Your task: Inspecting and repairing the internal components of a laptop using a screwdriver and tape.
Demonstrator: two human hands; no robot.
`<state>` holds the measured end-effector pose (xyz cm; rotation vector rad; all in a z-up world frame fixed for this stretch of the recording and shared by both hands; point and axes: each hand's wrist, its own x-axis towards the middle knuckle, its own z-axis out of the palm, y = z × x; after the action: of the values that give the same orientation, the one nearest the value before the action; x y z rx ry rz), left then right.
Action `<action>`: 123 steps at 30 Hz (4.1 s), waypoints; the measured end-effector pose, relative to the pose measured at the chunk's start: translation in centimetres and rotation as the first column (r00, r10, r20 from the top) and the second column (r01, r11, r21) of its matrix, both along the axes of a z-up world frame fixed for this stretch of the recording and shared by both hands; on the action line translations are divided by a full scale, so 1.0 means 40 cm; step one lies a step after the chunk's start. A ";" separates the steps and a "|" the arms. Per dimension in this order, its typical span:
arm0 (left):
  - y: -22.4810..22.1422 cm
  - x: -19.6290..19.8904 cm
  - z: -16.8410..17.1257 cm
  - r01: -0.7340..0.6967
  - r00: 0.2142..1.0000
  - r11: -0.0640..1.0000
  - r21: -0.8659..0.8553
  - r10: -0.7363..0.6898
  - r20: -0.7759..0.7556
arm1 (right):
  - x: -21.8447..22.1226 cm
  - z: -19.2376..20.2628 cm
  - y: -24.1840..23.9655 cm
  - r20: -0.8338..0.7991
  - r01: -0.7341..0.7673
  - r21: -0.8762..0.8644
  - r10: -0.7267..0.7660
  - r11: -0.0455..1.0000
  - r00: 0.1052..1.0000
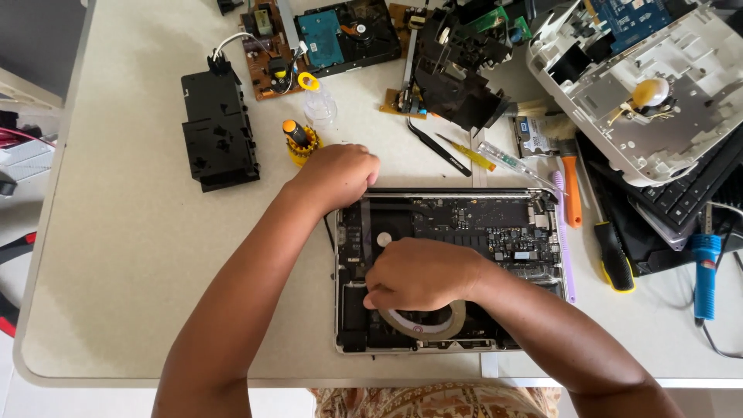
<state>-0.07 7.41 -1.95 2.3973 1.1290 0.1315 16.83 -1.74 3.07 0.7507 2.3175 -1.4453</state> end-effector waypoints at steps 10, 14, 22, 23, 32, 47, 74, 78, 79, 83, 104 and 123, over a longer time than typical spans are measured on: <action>-0.046 -0.017 0.050 -0.067 0.996 0.996 -0.057 0.063 -0.060 | -0.001 -0.002 -0.011 0.007 0.008 0.041 -0.008 0.999 1.000; -0.051 -0.026 0.029 -0.115 0.993 0.986 -0.122 0.110 -0.046 | 0.003 -0.020 -0.026 -0.003 0.013 0.035 -0.013 0.999 1.000; -0.060 -0.046 -0.014 -0.199 0.975 0.960 -0.197 0.215 0.061 | 0.000 0.045 -0.037 -0.045 0.020 0.112 -0.015 0.994 0.999; -0.061 -0.048 -0.023 -0.204 0.972 0.961 -0.189 0.221 0.074 | -0.003 0.050 -0.040 -0.037 -0.010 0.135 0.015 0.991 0.999; -0.056 -0.058 -0.055 -0.192 0.972 0.968 -0.165 0.211 0.107 | -0.019 0.040 -0.069 -0.020 -0.023 0.226 0.028 0.974 0.999; -0.010 -0.034 -0.055 -0.258 0.963 0.923 -0.285 0.269 -0.001 | -0.020 0.013 -0.085 -0.026 0.046 0.207 -0.042 0.977 0.999; -0.157 -0.064 -0.125 -0.295 0.943 0.894 0.338 0.215 0.254 | 0.058 0.009 -0.104 -0.068 0.185 0.063 -0.181 0.981 0.981; -0.178 -0.083 -0.087 -0.355 0.912 0.904 0.237 0.281 0.298 | 0.071 0.078 -0.115 -0.031 0.220 -0.011 -0.220 0.976 0.975; -0.183 -0.082 -0.074 -0.355 0.913 0.904 0.238 0.280 0.297 | 0.083 0.077 -0.122 -0.032 0.220 -0.011 -0.220 0.975 0.975; -0.196 -0.087 -0.086 -0.204 0.954 0.974 0.101 0.175 0.242 | 0.130 0.074 -0.155 -0.298 0.253 0.114 -0.210 0.961 0.931; -0.106 -0.029 -0.125 -0.377 0.897 0.910 -0.173 0.405 0.179 | 0.080 -0.086 -0.347 -0.237 0.316 -0.858 -0.859 0.404 0.454; -0.165 -0.032 -0.184 -0.340 0.928 0.874 0.349 0.252 0.273 | 0.041 -0.165 -0.424 0.132 0.302 -0.953 -0.893 0.004 0.430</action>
<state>-1.35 0.80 -9.29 2.4365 1.4687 0.7761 18.48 -18.70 -3.53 1.1672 0.6563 -3.3077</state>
